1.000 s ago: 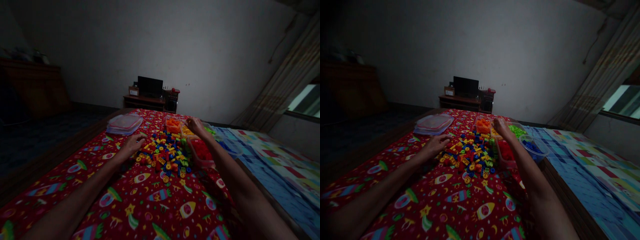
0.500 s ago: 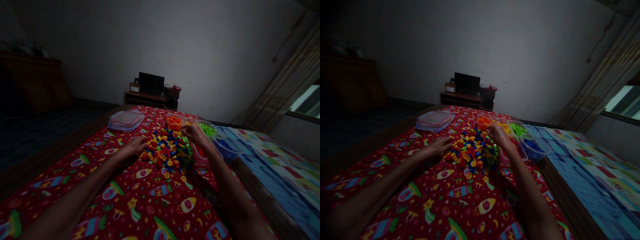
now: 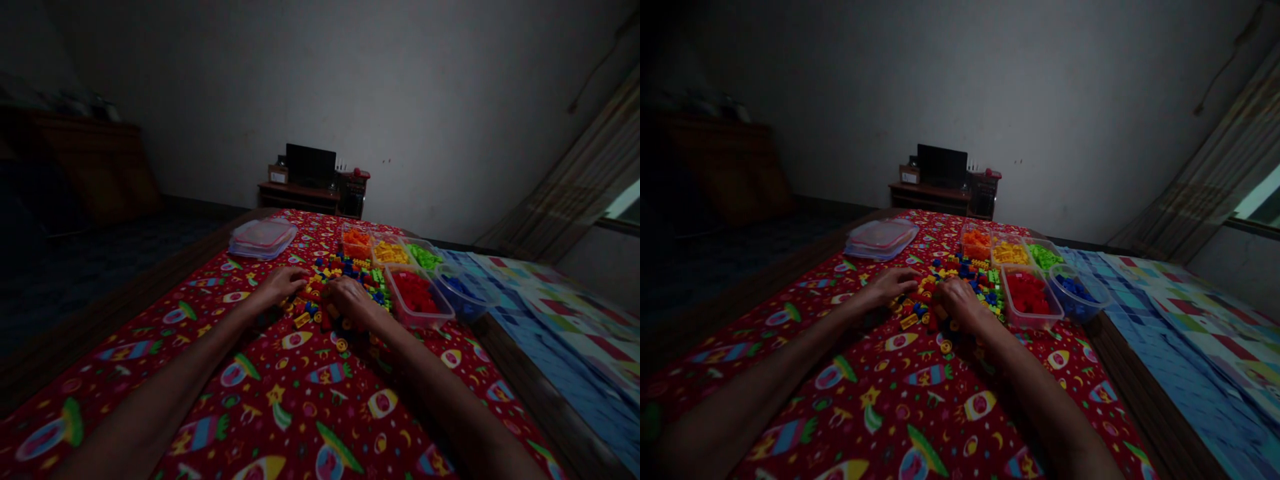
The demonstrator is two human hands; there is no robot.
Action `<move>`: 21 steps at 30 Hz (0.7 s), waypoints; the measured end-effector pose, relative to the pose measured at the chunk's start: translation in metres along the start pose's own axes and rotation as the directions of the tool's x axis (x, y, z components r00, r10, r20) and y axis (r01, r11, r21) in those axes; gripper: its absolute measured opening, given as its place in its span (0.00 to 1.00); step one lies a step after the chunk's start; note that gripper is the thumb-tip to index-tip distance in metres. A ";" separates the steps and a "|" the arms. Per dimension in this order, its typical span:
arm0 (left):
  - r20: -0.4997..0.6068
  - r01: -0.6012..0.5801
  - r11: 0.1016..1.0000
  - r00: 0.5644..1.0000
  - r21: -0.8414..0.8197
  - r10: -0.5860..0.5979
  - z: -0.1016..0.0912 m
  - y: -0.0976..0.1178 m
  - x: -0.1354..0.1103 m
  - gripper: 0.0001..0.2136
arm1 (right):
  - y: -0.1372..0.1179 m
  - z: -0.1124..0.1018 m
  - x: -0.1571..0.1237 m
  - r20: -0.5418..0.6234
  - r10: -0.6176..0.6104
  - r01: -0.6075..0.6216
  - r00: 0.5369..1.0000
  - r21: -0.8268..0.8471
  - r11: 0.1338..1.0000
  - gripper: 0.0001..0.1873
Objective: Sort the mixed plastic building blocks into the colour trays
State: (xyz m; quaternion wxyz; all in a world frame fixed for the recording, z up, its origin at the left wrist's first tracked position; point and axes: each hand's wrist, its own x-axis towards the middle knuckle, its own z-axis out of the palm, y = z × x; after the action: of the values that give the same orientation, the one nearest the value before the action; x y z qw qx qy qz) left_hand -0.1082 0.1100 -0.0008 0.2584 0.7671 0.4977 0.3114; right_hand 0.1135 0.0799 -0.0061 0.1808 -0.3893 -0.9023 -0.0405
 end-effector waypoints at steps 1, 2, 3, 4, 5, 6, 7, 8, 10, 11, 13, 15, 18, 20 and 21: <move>-0.004 0.005 0.999 1.000 -0.042 -0.005 -0.002 0.004 -0.002 0.18 | 0.001 -0.002 -0.001 0.002 0.025 -0.025 1.000 -0.004 1.000 0.09; -0.015 0.010 0.997 1.000 -0.079 -0.011 -0.004 0.009 -0.004 0.19 | 0.001 -0.005 -0.002 0.014 0.052 -0.052 0.999 -0.015 0.999 0.09; -0.025 0.013 0.994 1.000 -0.104 -0.015 -0.005 0.013 -0.005 0.19 | 0.001 -0.009 -0.003 0.028 0.074 -0.073 0.997 -0.029 0.997 0.09; -0.034 0.011 0.993 0.999 -0.119 -0.016 -0.006 0.016 -0.007 0.20 | 0.001 -0.012 -0.003 0.043 0.087 -0.086 0.995 -0.037 0.996 0.09; -0.036 0.009 0.992 0.999 -0.126 -0.013 -0.006 0.018 -0.008 0.21 | 0.000 -0.015 -0.002 0.062 0.086 -0.084 0.994 -0.037 0.996 0.09; -0.032 0.009 0.993 0.999 -0.121 -0.013 -0.006 0.019 -0.008 0.22 | -0.001 -0.016 -0.001 0.083 0.072 -0.069 0.994 -0.030 0.997 0.09; -0.028 0.012 0.994 0.999 -0.109 -0.015 -0.006 0.019 -0.008 0.22 | -0.001 -0.016 0.000 0.105 0.050 -0.048 0.993 -0.020 0.999 0.09; -0.026 0.015 0.996 1.000 -0.091 -0.018 -0.005 0.017 -0.008 0.22 | -0.002 -0.014 0.001 0.126 0.024 -0.023 0.992 -0.013 1.000 0.08; -0.026 0.017 0.999 0.999 -0.031 -0.018 -0.004 0.010 -0.006 0.22 | 0.000 -0.008 0.004 0.157 -0.023 0.025 0.987 -0.011 1.000 0.08; -0.026 0.015 1.000 1.000 0.010 -0.015 -0.006 0.006 -0.005 0.21 | 0.001 -0.004 0.004 0.156 -0.033 0.035 0.987 -0.015 0.999 0.08; 0.000 0.016 0.996 1.000 0.089 -0.016 -0.012 -0.002 -0.004 0.20 | 0.004 0.004 0.002 0.121 -0.040 0.041 0.992 -0.009 0.999 0.09; 0.074 0.048 0.981 0.995 0.188 -0.063 -0.023 -0.007 -0.005 0.20 | 0.009 0.009 -0.003 0.033 -0.054 0.053 0.998 0.021 0.998 0.10; 0.236 0.083 0.927 0.955 0.367 -0.179 -0.041 -0.006 -0.011 0.15 | 0.016 0.013 -0.012 -0.137 -0.118 0.129 0.984 0.075 0.989 0.13; 0.324 0.067 0.895 0.918 0.440 -0.228 -0.047 -0.002 -0.015 0.11 | 0.019 0.013 -0.015 -0.184 -0.148 0.168 0.972 0.098 0.981 0.15; 0.351 0.056 0.887 0.905 0.459 -0.239 -0.047 0.001 -0.016 0.10 | 0.019 0.012 -0.015 -0.178 -0.152 0.173 0.972 0.108 0.979 0.15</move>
State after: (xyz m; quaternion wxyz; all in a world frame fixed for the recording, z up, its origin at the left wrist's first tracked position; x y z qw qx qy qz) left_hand -0.1474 0.0986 0.0283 0.1981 0.8115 0.5497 0.0079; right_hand 0.1333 0.0854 -0.0242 0.2763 -0.2974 -0.9133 -0.0327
